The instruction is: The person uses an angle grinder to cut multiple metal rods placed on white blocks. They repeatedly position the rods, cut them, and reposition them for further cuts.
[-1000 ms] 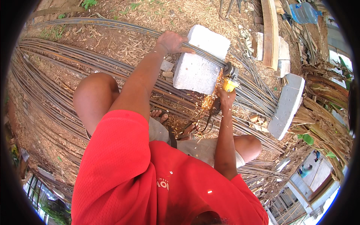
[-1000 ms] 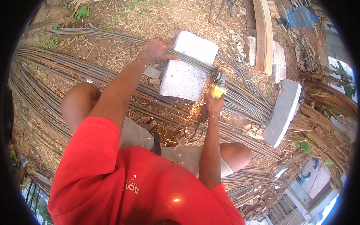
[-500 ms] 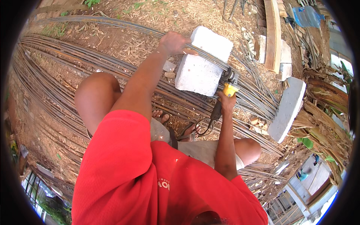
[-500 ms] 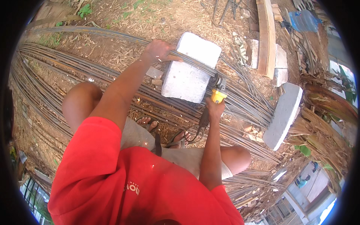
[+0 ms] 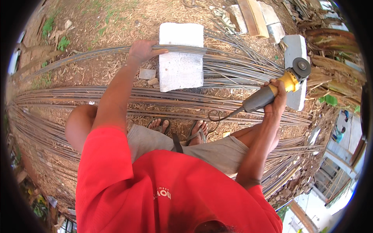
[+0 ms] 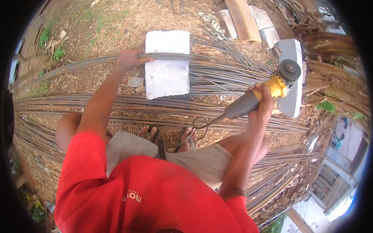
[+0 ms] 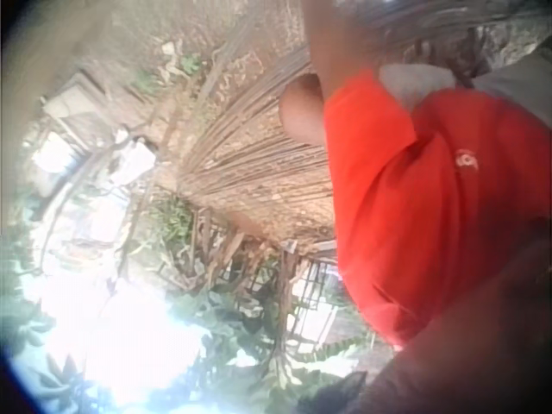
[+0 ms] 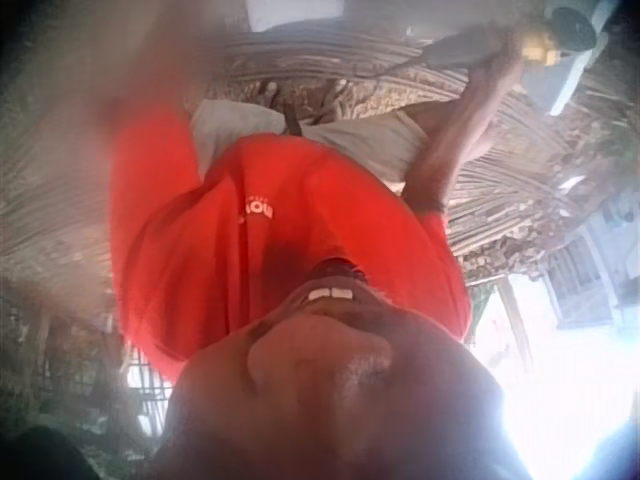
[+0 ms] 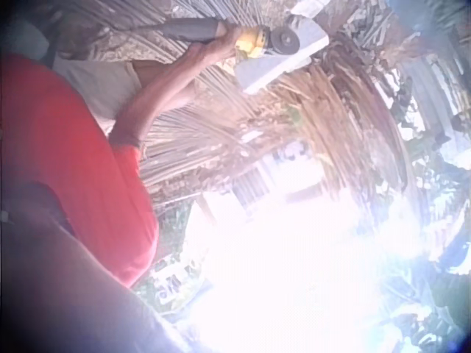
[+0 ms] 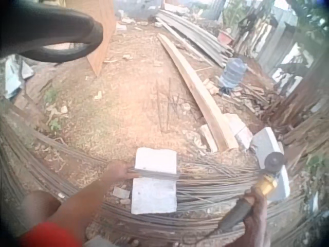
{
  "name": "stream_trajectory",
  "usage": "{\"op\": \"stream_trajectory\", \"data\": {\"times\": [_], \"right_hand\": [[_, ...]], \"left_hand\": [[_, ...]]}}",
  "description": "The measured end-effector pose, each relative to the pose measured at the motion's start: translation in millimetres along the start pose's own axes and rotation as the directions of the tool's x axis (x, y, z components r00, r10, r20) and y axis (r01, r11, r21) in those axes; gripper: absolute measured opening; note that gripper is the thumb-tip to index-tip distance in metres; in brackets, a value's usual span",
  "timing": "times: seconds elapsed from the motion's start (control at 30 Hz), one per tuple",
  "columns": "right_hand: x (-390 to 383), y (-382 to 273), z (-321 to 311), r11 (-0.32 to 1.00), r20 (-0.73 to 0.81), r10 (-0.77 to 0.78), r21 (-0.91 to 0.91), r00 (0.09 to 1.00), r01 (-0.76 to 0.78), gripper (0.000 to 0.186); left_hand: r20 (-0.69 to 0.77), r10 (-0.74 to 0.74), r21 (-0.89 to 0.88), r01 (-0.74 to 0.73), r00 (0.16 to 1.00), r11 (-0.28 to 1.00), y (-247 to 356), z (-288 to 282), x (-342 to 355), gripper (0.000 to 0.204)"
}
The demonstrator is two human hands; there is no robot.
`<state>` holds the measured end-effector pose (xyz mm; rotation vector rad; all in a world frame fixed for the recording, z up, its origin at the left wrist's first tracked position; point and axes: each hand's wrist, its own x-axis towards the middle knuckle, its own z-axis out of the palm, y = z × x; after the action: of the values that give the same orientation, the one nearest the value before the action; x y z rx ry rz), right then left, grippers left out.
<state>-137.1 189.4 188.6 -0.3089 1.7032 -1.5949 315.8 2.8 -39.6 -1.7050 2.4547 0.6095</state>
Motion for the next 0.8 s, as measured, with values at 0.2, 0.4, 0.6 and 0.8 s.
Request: {"op": "stream_trajectory", "data": {"times": [0.2, 0.4, 0.6, 0.8], "right_hand": [[-1.5, -75.2, -90.2, 0.990, -0.090, -0.139, 0.025, 0.986, 0.142, 0.023], [-23.4, -63.1, -163.8, 0.971, -0.187, -0.045, 0.222, 0.981, 0.087, 0.017], [-32.6, -65.2, -202.5, 0.923, -0.175, -0.023, 0.374, 0.984, 0.088, 0.016], [-37.5, -65.7, -232.5, 0.893, -0.217, -0.006, 0.438, 0.976, 0.103, 0.015]], "left_hand": [[0.175, -0.059, -0.080, 0.074, 0.983, 0.994, 3.4, -22.3, 4.2, 0.111], [0.284, -0.121, -0.010, 0.129, 0.951, 0.992, -37.0, -38.9, -4.2, 0.110], [0.321, -0.211, 0.112, 0.184, 0.923, 0.976, -42.1, -36.8, 1.3, 0.112], [0.287, -0.190, 0.019, 0.193, 0.939, 0.981, 13.5, -56.7, -2.3, 0.107]]}}
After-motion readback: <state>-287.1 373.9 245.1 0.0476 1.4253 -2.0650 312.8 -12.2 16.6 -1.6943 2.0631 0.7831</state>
